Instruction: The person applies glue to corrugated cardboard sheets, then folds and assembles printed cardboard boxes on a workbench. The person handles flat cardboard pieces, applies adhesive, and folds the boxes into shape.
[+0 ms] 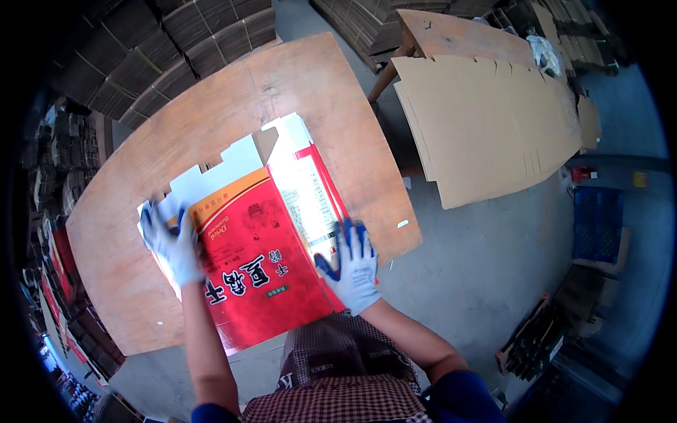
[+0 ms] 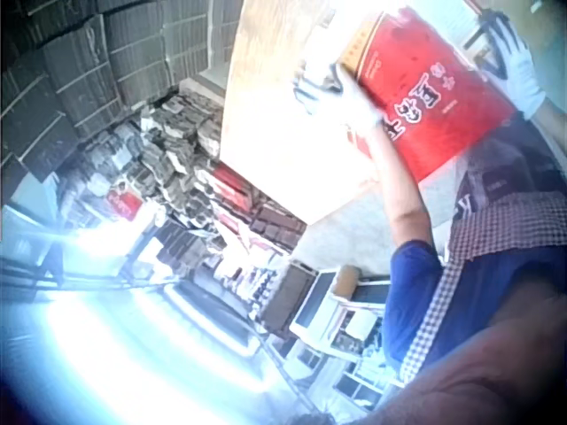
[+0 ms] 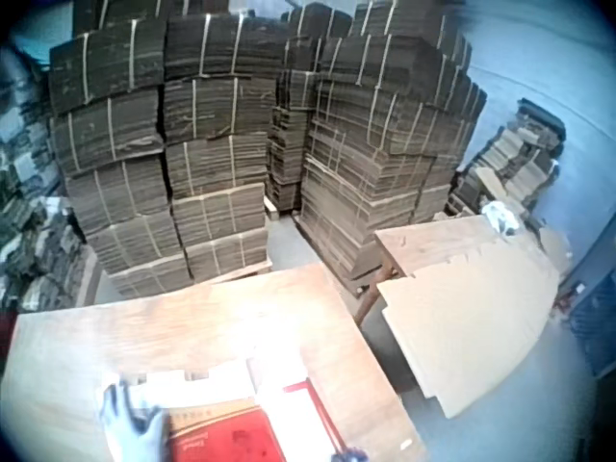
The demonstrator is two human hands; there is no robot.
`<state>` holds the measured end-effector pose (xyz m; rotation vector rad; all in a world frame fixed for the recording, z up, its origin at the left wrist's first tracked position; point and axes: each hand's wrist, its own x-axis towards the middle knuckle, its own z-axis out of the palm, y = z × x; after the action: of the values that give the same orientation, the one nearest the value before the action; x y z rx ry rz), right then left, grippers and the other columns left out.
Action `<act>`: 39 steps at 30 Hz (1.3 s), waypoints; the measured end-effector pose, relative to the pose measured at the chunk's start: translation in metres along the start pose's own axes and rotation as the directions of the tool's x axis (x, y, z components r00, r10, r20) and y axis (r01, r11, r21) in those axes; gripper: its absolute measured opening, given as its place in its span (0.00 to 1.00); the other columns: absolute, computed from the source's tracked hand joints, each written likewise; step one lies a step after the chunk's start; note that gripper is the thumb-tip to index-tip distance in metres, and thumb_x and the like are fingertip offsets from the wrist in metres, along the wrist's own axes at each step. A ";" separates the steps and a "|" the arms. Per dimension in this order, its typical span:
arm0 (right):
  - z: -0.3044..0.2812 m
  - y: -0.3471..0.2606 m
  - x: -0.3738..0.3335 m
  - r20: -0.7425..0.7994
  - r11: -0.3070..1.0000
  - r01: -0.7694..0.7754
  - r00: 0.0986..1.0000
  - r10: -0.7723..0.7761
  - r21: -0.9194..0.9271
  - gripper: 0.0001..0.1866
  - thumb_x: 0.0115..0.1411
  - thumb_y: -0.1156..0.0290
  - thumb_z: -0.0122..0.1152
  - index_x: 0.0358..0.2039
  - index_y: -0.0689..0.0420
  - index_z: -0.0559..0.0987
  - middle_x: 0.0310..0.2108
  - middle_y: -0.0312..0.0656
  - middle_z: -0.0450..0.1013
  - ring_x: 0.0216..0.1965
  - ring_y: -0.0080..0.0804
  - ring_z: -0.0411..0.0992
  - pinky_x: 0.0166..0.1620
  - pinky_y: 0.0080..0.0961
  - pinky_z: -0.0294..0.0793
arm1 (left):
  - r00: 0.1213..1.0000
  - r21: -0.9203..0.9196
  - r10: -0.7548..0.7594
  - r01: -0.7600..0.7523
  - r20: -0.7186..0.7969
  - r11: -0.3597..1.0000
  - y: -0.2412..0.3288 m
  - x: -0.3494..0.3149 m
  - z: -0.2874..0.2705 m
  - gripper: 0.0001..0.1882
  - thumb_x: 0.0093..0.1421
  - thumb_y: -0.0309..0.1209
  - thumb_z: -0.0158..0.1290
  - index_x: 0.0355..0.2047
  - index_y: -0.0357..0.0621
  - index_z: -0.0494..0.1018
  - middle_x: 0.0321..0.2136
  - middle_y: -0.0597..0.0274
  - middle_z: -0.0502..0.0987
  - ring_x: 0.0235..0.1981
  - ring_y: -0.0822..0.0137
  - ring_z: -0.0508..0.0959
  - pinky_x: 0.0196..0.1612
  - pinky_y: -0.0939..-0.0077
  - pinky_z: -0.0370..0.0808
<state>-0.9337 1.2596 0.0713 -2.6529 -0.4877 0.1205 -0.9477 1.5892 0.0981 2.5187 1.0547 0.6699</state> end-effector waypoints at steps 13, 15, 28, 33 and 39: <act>-0.012 0.013 0.052 0.097 0.972 -0.172 0.983 0.158 0.161 0.35 0.59 0.55 0.62 0.63 0.58 0.67 0.52 0.54 0.72 0.54 0.52 0.69 0.58 0.43 0.67 | 0.853 0.241 -0.522 0.502 0.024 0.831 -0.091 -0.140 -0.031 0.37 0.68 0.47 0.50 0.69 0.38 0.55 0.68 0.44 0.58 0.67 0.48 0.59 0.68 0.57 0.58; -0.019 0.026 0.054 0.150 0.979 -0.115 0.984 0.091 0.166 0.35 0.58 0.54 0.62 0.63 0.57 0.68 0.52 0.53 0.72 0.54 0.52 0.70 0.58 0.42 0.67 | 0.880 0.313 -0.474 0.455 -0.017 0.834 -0.088 -0.151 -0.020 0.36 0.68 0.47 0.49 0.69 0.40 0.56 0.67 0.44 0.59 0.66 0.47 0.61 0.67 0.55 0.59; -0.087 0.114 0.138 0.086 0.768 -0.255 0.924 0.372 -0.587 0.63 0.50 0.40 0.69 0.72 0.60 0.44 0.73 0.54 0.45 0.72 0.55 0.46 0.71 0.50 0.48 | 0.984 0.219 0.013 -0.053 0.180 0.974 -0.074 -0.148 -0.013 0.28 0.64 0.43 0.50 0.64 0.56 0.66 0.66 0.53 0.62 0.67 0.46 0.59 0.70 0.38 0.46; -0.066 0.190 0.158 0.096 0.820 -0.259 0.930 0.354 -0.510 0.52 0.57 0.63 0.68 0.72 0.59 0.45 0.72 0.52 0.47 0.70 0.51 0.53 0.70 0.43 0.54 | 0.975 0.222 -0.088 0.042 0.202 0.974 -0.043 -0.136 -0.010 0.29 0.66 0.49 0.47 0.66 0.62 0.63 0.68 0.54 0.60 0.68 0.44 0.58 0.67 0.35 0.49; -0.125 0.196 0.179 0.077 0.828 -0.193 0.959 0.273 -0.526 0.36 0.62 0.67 0.59 0.68 0.59 0.57 0.62 0.56 0.65 0.60 0.51 0.67 0.62 0.33 0.66 | 0.959 0.237 -0.060 -0.008 0.277 0.971 -0.047 -0.148 -0.003 0.33 0.66 0.53 0.45 0.69 0.62 0.59 0.70 0.59 0.55 0.69 0.50 0.56 0.66 0.36 0.51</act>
<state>-0.6837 1.1077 0.0975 -3.2475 -0.2578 0.3046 -1.0674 1.5132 0.0351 2.6897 1.1148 0.1734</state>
